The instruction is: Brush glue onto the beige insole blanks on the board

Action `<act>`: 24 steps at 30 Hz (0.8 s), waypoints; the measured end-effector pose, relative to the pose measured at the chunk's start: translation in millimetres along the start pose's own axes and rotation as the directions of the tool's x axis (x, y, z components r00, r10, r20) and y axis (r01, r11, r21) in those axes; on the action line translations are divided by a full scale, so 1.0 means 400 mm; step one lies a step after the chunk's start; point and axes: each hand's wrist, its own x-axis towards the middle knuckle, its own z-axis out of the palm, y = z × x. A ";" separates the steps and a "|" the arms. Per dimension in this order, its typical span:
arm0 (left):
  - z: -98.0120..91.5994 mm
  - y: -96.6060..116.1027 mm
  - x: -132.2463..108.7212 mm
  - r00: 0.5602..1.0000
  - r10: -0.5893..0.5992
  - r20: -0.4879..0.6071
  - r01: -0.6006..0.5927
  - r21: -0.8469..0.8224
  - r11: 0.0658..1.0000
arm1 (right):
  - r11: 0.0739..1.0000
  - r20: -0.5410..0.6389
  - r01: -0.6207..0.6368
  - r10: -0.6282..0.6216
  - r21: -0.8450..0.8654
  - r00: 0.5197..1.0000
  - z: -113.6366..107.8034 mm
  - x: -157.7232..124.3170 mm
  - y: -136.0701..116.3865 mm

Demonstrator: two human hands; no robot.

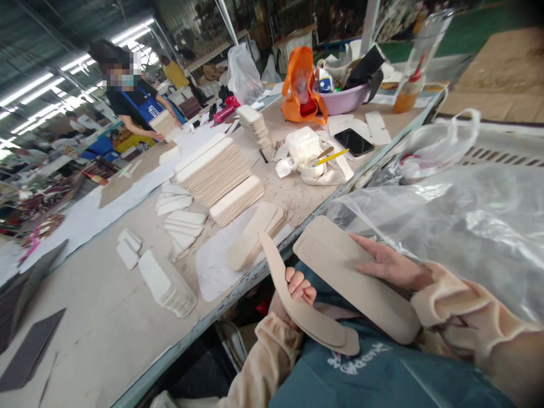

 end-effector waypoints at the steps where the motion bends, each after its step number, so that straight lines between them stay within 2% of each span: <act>1: -0.001 0.001 0.001 1.000 0.000 -0.005 0.000 0.004 1.000 | 1.000 -0.001 0.000 0.000 -0.013 1.000 0.004 0.002 0.009; 6: 0.016 -0.001 0.002 0.999 -0.042 0.010 0.043 -0.045 0.998 | 0.998 0.005 -0.006 0.006 -0.063 1.000 0.021 0.007 0.037; 8: 0.035 0.001 0.002 0.998 -0.001 -0.064 0.000 -0.013 1.000 | 0.997 -0.013 -0.002 0.001 -0.073 1.000 0.023 0.008 0.041; 10: 0.058 0.014 0.003 0.977 0.097 -0.192 -0.086 0.063 0.994 | 0.998 -0.025 -0.014 0.012 -0.069 1.000 0.024 0.008 0.043; 13: 0.086 0.065 0.003 0.876 0.325 -0.357 -0.288 0.154 0.945 | 0.997 -0.030 -0.029 0.027 -0.075 0.999 0.021 0.008 0.048; 15: 0.099 0.117 0.008 0.788 0.467 -0.400 -0.428 0.187 0.884 | 0.995 -0.042 -0.018 0.014 -0.101 0.999 0.018 0.009 0.053; 17: 0.108 0.173 0.021 0.729 0.557 -0.399 -0.517 0.213 0.829 | 0.991 -0.054 -0.009 0.002 -0.131 0.999 0.015 0.010 0.059; 21: 0.117 0.254 0.078 0.678 0.614 -0.404 -0.608 0.161 0.777 | 0.983 -0.069 -0.018 0.005 -0.185 0.998 0.011 0.011 0.069; 24: 0.120 0.272 0.136 0.656 0.606 -0.449 -0.629 0.118 0.769 | 0.978 -0.062 -0.015 0.002 -0.210 0.998 0.008 0.011 0.072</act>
